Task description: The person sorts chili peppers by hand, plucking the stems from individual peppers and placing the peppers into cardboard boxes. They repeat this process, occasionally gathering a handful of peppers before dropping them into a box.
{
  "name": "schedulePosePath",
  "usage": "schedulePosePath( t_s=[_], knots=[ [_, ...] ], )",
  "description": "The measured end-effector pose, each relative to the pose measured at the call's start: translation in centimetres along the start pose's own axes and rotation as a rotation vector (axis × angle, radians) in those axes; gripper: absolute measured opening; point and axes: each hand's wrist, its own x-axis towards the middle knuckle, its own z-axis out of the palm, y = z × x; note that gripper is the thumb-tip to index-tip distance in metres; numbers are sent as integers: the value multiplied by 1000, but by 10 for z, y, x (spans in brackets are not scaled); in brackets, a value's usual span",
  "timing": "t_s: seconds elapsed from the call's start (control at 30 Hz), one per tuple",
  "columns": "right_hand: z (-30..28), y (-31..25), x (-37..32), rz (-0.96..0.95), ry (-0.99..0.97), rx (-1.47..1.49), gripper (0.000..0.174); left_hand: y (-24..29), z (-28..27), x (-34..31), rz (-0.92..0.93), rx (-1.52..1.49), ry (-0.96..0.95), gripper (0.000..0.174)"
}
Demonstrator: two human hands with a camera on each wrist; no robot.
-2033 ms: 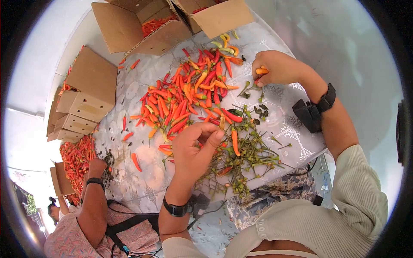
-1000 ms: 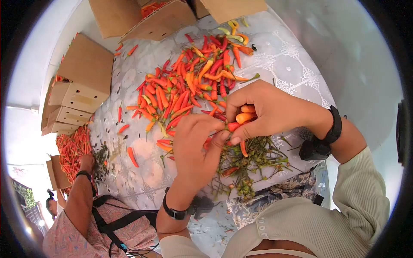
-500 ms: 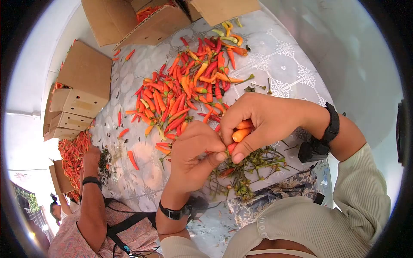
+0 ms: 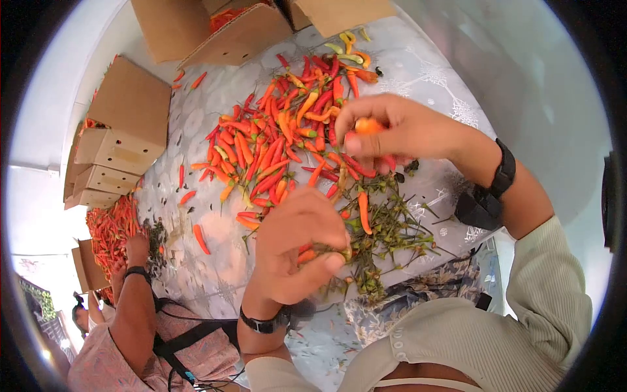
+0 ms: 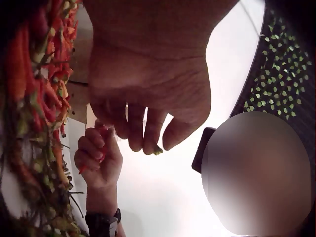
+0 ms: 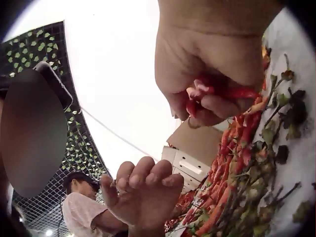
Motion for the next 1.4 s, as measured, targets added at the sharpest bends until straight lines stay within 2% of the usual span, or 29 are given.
schedulePosePath(
  t_s=[0.1,0.2,0.3,0.4,0.43,0.63,0.77,0.87,0.97,1.03,1.17,1.23,1.33,1.4],
  knots=[
    [-11,16,13,-73,189,103,16,-2,0,0,20,10,109,32],
    [-13,21,12,-122,199,-141,18,-6,1,-4,-24,9,223,36],
    [-4,35,16,-440,231,-602,18,-5,1,-4,-120,55,315,33],
    [9,39,13,-466,191,-1010,18,-11,1,-5,-179,100,350,23],
    [13,36,11,-372,159,-1029,16,-13,3,-5,-204,69,370,20],
    [12,34,8,-375,162,-1020,16,-27,3,-2,-186,202,410,15],
    [14,32,10,-507,182,-842,17,-19,9,6,-150,443,428,16],
    [20,29,11,-628,196,-726,17,-28,5,3,-106,526,293,19],
    [22,30,11,-658,235,-694,16,-30,12,3,-227,310,393,19],
    [24,30,11,-652,253,-675,16,-26,12,3,-258,337,382,17],
    [26,25,8,-644,132,-566,14,-25,7,0,-198,360,285,13],
    [22,23,7,-656,40,-482,14,-23,3,-3,-249,202,229,14],
    [17,18,3,-494,-213,-223,12,-22,2,-1,-241,-5,131,13],
    [8,14,2,-355,-209,-275,16,-21,3,0,-239,-28,118,13]
  ],
)
